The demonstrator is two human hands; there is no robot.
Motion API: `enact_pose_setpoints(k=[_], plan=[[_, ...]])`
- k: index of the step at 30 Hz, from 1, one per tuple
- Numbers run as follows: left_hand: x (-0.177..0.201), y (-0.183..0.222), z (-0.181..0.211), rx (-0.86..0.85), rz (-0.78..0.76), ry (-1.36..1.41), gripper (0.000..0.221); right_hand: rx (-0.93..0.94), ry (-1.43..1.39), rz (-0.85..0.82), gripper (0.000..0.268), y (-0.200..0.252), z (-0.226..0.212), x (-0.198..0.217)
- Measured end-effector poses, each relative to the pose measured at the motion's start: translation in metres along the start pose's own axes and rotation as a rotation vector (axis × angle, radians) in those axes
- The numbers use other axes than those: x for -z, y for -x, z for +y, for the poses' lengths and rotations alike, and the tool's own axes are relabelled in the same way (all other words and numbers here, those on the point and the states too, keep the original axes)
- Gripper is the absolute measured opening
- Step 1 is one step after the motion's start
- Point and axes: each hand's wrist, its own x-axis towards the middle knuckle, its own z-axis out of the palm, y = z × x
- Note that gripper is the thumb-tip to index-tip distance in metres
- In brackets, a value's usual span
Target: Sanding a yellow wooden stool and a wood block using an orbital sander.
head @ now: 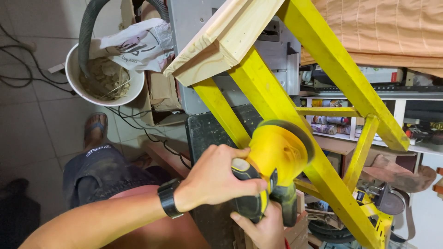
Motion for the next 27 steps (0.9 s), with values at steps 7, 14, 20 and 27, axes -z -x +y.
enact_pose_setpoints(k=[7, 14, 20, 27], plan=[[0.024, -0.010, -0.033, -0.155, 0.219, 0.040, 0.037, 0.341, -0.035, -0.057, 0.039, -0.039, -0.067, -0.013], [0.043, -0.012, -0.051, -0.178, 0.361, 0.077, 0.041, 0.422, -0.044, -0.074, 0.049, -0.061, -0.093, -0.025], [0.016, -0.003, -0.032, -0.187, 0.323, -0.006, 0.051, 0.360, 0.018, 0.001, 0.058, -0.038, -0.053, -0.012], [-0.026, 0.003, -0.016, -0.187, 0.141, -0.014, 0.032, 0.336, 0.034, 0.090, 0.046, 0.007, 0.005, -0.001]])
